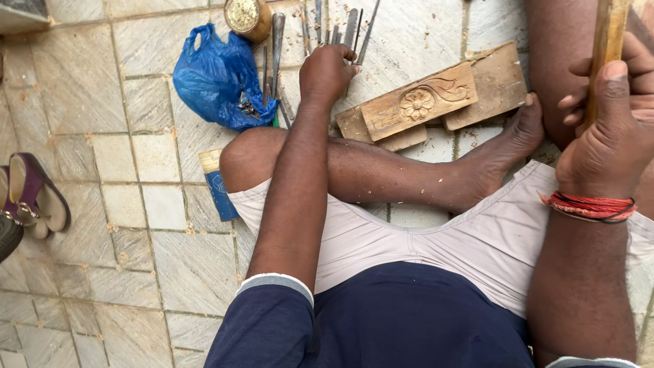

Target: The person carves a floral design into a small rectangular wooden block using a chisel and a wooden mallet. They repeatedly strike the chisel to shape the wood while seated on the floor.

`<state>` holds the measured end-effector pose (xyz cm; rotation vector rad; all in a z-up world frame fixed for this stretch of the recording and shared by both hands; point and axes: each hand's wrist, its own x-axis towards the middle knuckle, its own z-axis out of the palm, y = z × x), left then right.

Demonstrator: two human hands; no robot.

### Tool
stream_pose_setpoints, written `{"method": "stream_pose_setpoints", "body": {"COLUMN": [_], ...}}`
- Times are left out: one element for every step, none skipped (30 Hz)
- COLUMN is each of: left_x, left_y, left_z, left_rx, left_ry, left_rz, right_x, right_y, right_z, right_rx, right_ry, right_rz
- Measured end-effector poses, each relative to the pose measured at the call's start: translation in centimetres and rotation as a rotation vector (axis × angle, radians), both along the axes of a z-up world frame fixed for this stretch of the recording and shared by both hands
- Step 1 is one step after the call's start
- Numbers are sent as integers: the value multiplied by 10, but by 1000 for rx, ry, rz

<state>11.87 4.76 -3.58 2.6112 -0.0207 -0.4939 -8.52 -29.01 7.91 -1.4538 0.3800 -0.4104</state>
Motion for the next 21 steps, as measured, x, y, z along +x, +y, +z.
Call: {"method": "stream_pose_setpoints", "body": {"left_x": [-1,-3,-4,-2,-1,-1,0,1,2,1,-1,-1,-1,-1,0,1,2,4,5,5,5], "left_y": [-3,-6,-8,-8,-8,-9,-8,-9,-9,-10,-11,-12,-12,-12,-13,-13,-13,-13,-12,-11,-9], "left_z": [-2,-4,-4,-3,-2,0,2,4,4,3,2,0,-2,-4,-7,-10,-13,-17,-20,-24,-27], "left_rx": [11,21,53,84,115,106,97,87,82,75,69,55,42,30,21,14,7,3,0,-4,27], "left_ry": [-37,-72,-77,-85,-93,-85,-78,-69,-82,-90,-98,-123,-148,-175,-161,-148,-134,-146,-158,-170,-152], "left_rz": [-4,-9,-3,5,14,32,50,67,73,78,84,79,75,71,70,69,69,68,67,67,88], "right_x": [-1,-1,-3,-1,0,2,3,5,6,6,7,7,7,7,8,8,8,8,7,7,7], "right_y": [-1,-1,-1,-1,-1,0,0,1,1,0,1,1,0,1,1,2,3,3,3,4,4], "right_z": [0,0,1,0,0,1,1,1,1,1,-1,-1,-1,-2,-2,-2,-2,-2,-1,-1,0], "right_rx": [16,24,30,38,44,54,64,78,98,116,140,152,164,165,162,160,153,140,127,107,99], "right_ry": [2,7,18,19,25,30,35,41,38,40,32,33,34,40,44,48,49,51,52,54,58], "right_rz": [-9,-17,-28,-33,-41,-44,-47,-49,-47,-46,-42,-38,-34,-32,-29,-27,-23,-20,-16,-11,-10]}}
